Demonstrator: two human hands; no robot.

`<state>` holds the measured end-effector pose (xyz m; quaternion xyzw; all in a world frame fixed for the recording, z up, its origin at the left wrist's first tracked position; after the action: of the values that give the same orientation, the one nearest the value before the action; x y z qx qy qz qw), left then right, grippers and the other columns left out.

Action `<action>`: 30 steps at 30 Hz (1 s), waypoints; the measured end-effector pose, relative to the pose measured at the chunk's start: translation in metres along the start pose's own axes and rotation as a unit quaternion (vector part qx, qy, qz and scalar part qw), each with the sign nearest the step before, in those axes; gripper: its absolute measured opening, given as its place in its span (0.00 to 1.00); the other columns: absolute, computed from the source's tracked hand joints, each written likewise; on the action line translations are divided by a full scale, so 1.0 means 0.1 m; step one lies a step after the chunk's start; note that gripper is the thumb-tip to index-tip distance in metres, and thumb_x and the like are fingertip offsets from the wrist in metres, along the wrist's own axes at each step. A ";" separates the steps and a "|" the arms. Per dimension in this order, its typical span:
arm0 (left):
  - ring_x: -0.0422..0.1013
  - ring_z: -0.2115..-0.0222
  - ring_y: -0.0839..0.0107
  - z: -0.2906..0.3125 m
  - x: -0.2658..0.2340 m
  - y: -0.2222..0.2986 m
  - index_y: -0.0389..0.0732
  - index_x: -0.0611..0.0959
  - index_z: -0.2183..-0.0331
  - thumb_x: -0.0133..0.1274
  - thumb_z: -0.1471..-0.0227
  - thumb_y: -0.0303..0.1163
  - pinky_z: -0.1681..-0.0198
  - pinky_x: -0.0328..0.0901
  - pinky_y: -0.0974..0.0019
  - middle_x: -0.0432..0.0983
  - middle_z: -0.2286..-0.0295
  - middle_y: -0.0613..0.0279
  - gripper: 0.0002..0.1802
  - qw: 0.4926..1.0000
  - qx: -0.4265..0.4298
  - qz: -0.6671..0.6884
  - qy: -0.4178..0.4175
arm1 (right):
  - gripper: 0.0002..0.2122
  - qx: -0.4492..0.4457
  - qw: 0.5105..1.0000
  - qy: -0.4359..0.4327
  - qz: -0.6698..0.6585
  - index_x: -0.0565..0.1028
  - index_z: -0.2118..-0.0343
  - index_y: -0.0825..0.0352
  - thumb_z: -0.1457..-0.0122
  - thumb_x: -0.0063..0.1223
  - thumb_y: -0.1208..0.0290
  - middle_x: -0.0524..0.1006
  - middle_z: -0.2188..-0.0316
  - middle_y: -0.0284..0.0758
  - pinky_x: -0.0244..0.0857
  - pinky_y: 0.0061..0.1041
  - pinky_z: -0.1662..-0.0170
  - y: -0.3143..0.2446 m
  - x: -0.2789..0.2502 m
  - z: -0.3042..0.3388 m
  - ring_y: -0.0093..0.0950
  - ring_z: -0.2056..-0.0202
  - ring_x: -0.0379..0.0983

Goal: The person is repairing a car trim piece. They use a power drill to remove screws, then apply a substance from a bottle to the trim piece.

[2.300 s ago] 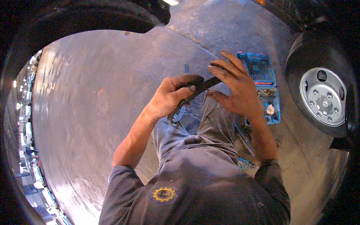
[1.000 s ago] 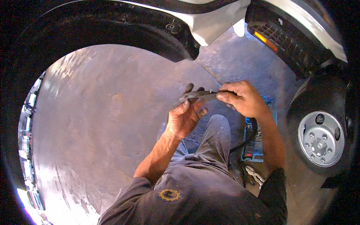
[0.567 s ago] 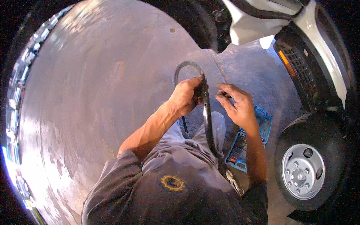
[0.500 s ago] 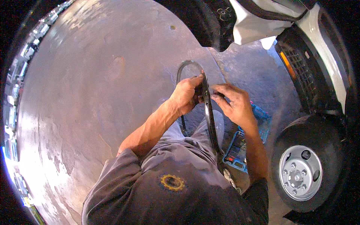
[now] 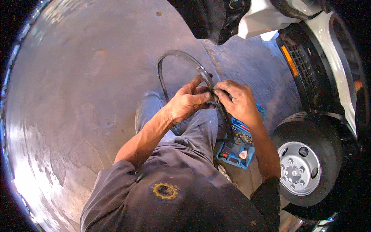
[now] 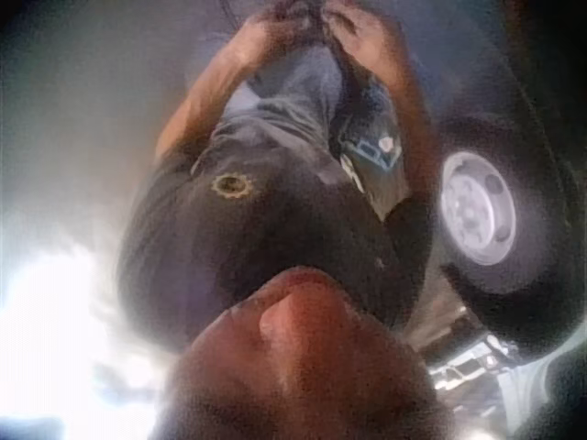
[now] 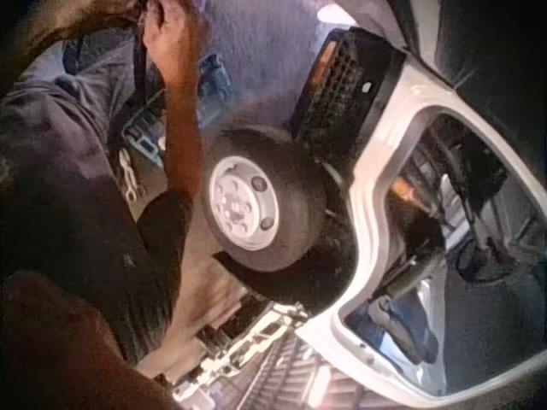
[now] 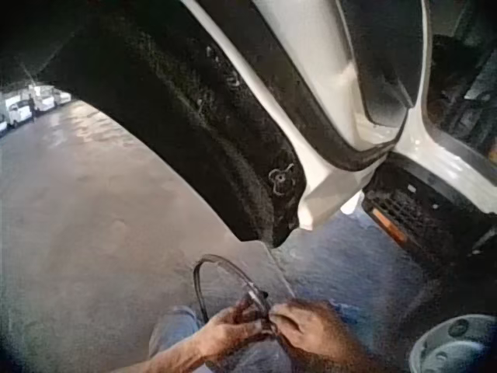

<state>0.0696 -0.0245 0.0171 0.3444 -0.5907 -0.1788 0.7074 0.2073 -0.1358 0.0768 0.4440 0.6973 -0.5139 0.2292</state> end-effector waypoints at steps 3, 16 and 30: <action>0.70 0.60 0.69 -0.03 -0.09 -0.10 0.37 0.59 0.41 0.55 0.52 0.21 0.56 0.65 0.65 0.74 0.61 0.57 0.38 0.994 0.008 -0.106 0.001 | 0.06 -0.034 0.998 -0.046 0.026 0.75 0.66 0.65 0.47 0.56 0.72 0.77 0.72 0.39 0.70 0.37 0.65 0.00 0.01 0.04 0.41 0.68 0.75; 0.72 0.59 0.66 -0.04 0.08 -0.26 0.38 0.70 0.48 0.50 0.42 0.35 0.54 0.66 0.64 0.75 0.57 0.61 0.21 0.981 -0.066 0.180 -0.020 | 0.05 -0.035 0.998 -0.046 0.038 0.75 0.68 0.68 0.48 0.56 0.79 0.76 0.71 0.38 0.69 0.32 0.66 0.01 -0.22 -0.12 0.38 0.69 0.75; 0.66 0.64 0.77 0.07 -0.04 -0.14 0.33 0.74 0.54 0.50 0.44 0.32 0.60 0.63 0.70 0.73 0.64 0.64 0.18 0.975 -0.015 -0.222 0.009 | 0.12 -0.084 0.975 -0.148 0.140 0.69 0.66 0.65 0.52 0.59 0.70 0.73 0.70 0.39 0.70 0.39 0.66 0.05 0.01 -0.07 0.43 0.67 0.74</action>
<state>0.0638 -0.0331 0.0051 0.4583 -0.4905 -0.3374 0.6600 0.2122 -0.1292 0.0762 0.4357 0.6273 -0.4760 0.4360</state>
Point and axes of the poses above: each hand's wrist, its own z-axis away from the middle knuckle, its own x-axis out of the palm, y = z × x, the point moved 1 cm from there along -z, towards the middle knuckle
